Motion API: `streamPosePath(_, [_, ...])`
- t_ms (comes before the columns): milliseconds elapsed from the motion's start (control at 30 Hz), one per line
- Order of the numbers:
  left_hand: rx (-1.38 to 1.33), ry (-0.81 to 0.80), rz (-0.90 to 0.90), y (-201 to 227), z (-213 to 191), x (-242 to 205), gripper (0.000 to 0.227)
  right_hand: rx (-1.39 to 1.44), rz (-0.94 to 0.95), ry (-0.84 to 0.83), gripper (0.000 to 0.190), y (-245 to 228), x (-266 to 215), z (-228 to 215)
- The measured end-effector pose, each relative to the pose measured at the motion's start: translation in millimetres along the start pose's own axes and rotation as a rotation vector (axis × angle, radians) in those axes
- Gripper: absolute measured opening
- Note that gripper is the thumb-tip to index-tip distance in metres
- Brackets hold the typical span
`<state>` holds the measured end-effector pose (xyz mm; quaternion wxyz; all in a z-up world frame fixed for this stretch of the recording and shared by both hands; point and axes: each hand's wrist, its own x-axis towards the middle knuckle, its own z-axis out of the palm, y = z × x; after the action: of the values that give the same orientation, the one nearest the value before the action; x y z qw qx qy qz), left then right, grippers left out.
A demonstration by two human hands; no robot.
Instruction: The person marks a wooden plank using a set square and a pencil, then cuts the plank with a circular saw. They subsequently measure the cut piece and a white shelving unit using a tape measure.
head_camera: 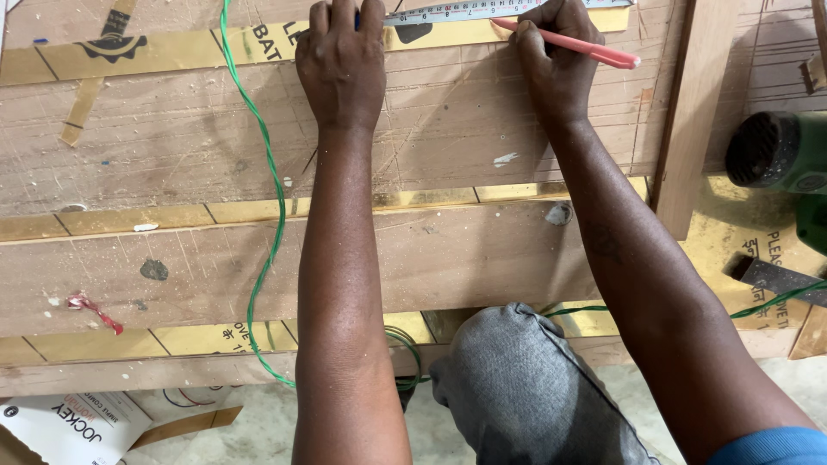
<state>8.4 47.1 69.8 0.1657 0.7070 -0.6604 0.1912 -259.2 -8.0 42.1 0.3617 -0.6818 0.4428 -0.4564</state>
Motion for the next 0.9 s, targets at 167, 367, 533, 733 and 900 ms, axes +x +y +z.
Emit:
streamPosePath(167, [0.015, -0.010, 0.001, -0.9, 2.5, -1.3, 0.026, 0.014, -0.023, -0.013, 0.011, 5.5, -0.1, -1.2])
streamPosePath(367, [0.014, -0.009, -0.003, 0.1, 0.9, -0.3, 0.023, 0.069, -0.032, -0.013, 0.011, 9.1, 1.1, 0.2])
streamPosePath(533, [0.022, -0.041, -0.018, 1.1, -3.4, -0.1, 0.019, 0.009, -0.044, -0.023, 0.012, 4.7, 2.4, -0.8])
streamPosePath(733, [0.033, -0.034, -0.011, -1.7, 2.2, 3.0, 0.013, 0.261, 0.035, 0.022, 0.011, 2.7, 4.3, -3.5])
streamPosePath(900, [0.003, -0.100, -0.043, 2.3, -14.1, 6.5, 0.007, 0.349, 0.193, 0.052, 0.014, -16.9, 5.4, -6.6])
